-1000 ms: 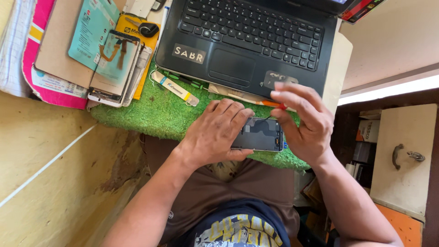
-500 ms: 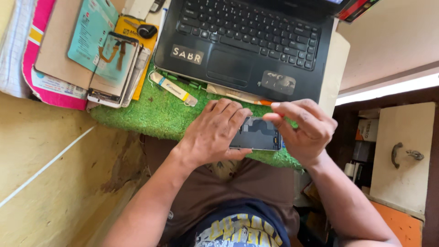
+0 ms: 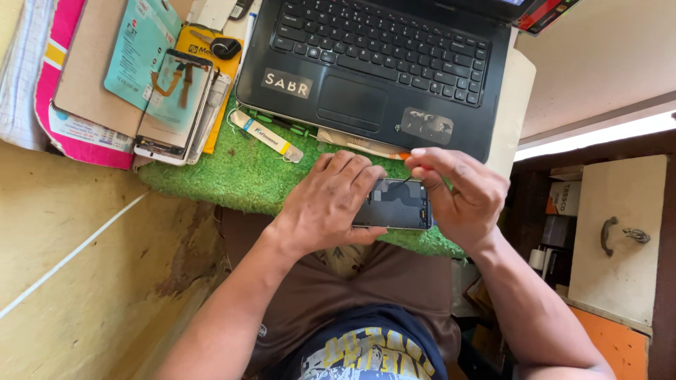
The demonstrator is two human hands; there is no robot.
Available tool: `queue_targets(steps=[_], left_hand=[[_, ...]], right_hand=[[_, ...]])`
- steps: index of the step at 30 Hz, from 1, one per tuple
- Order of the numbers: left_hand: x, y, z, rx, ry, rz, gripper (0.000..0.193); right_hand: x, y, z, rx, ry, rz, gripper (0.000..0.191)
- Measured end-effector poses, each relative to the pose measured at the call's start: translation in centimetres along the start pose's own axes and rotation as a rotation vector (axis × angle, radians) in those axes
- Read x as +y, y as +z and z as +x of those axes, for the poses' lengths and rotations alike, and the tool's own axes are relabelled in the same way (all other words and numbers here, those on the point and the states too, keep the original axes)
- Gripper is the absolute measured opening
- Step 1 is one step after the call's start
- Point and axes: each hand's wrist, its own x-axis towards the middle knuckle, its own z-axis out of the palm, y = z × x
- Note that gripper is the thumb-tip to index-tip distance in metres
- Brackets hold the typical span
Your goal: The person pries open the back of a smartphone on a green mat, using a red-handled screwdriver and a pry tool to work around the edges and lift the back cover. They then continue prying at the screen assembly and handle the separated phone parts on the bench.
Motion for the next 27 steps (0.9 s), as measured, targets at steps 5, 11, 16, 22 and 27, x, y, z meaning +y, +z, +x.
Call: queue_targets(steps=[5,11,16,22,27], left_hand=[[0.1,0.1,0.1,-0.046,-0.023,0.012,0.084],[0.0,-0.1,0.2,-0.04,-0.023,0.011,0.082],[0.0,-0.1,0.1,-0.034,-0.011,0.001,0.083],[0.0,0.0,0.2,-0.045,-0.024,-0.01,0.082],[0.0,0.0,0.1,-0.034,-0.008,0.021,0.083]], right_hand=[[0.3,0.5,-0.7,0.063,-0.061,-0.03,0.02],[-0.4,0.5,-0.1,0.009,-0.062,-0.067,0.025],[-0.3,-0.2,0.0,-0.053,0.146,0.211,0.029],[0.5,-0.3,-0.7,0.007,0.032,0.052,0.02],[0.9,0.2,-1.3,0.117,-0.065,-0.037,0.024]])
